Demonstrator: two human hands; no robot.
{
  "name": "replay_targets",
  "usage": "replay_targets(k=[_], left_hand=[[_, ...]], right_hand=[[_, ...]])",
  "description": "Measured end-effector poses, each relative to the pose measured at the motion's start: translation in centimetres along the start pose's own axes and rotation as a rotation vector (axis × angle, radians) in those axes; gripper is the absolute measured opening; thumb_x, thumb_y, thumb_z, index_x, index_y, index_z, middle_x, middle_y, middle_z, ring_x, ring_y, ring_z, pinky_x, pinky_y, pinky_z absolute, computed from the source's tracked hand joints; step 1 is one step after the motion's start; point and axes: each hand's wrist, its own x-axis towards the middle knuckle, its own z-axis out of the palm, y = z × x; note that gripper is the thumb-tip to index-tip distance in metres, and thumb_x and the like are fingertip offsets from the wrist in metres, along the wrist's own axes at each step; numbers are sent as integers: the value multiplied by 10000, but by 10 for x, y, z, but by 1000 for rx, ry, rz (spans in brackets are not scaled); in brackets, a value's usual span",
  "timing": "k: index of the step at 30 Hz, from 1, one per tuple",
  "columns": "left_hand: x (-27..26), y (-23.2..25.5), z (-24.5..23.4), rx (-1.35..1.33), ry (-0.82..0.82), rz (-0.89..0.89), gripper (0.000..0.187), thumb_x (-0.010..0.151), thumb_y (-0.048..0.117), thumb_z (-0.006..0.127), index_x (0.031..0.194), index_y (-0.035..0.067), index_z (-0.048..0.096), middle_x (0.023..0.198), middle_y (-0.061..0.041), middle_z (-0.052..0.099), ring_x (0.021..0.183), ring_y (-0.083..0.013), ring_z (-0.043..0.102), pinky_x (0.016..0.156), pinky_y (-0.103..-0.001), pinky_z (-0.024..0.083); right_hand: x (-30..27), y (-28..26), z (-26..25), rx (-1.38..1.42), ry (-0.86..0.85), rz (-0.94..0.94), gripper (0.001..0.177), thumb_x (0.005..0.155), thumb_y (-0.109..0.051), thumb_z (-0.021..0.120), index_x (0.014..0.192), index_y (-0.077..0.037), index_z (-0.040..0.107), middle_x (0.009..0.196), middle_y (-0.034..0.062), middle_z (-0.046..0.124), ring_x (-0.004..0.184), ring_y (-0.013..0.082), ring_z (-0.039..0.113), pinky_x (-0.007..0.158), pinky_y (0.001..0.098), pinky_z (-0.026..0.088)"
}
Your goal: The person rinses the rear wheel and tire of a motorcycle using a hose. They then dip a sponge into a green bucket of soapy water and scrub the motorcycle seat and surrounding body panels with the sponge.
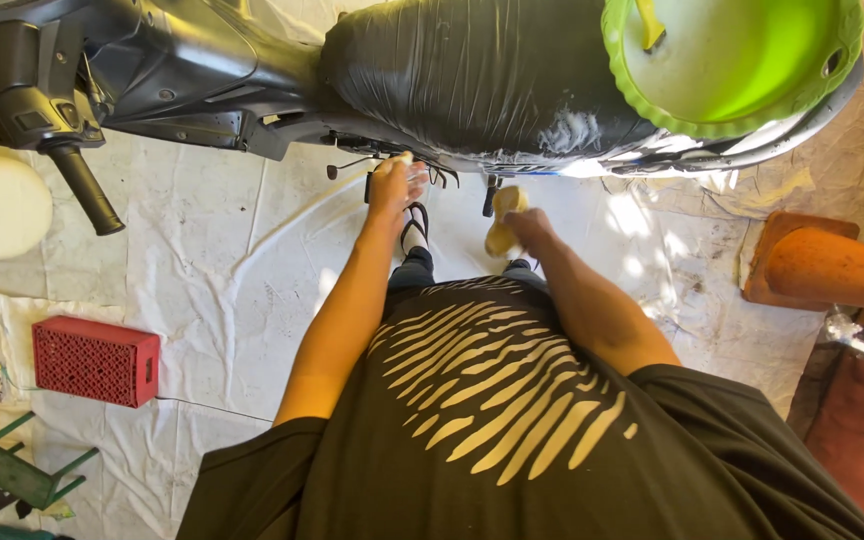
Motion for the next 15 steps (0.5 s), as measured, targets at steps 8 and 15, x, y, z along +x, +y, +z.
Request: replay_targets(k=[8, 15], left_hand=[[-14, 33, -25, 130, -32, -12, 315, 944, 201, 526, 1244, 147, 605, 1078, -117, 769, 828, -231, 792, 663, -277, 641], [-30, 39, -50, 166, -37, -47, 333, 954, 202, 576, 1280, 134, 572, 1066, -97, 765, 840, -243, 794, 705, -287, 653]], right_hand=[[-45, -89, 80, 1114, -405, 292, 452, 858, 96, 580, 1303, 31, 538, 1292, 216, 569, 1142, 381, 603, 919, 481, 561], [-5, -136, 129, 1652, -279, 446, 398, 992, 108, 504, 1376, 188, 436, 1311, 399, 541, 1219, 538, 577, 1026, 718, 515]])
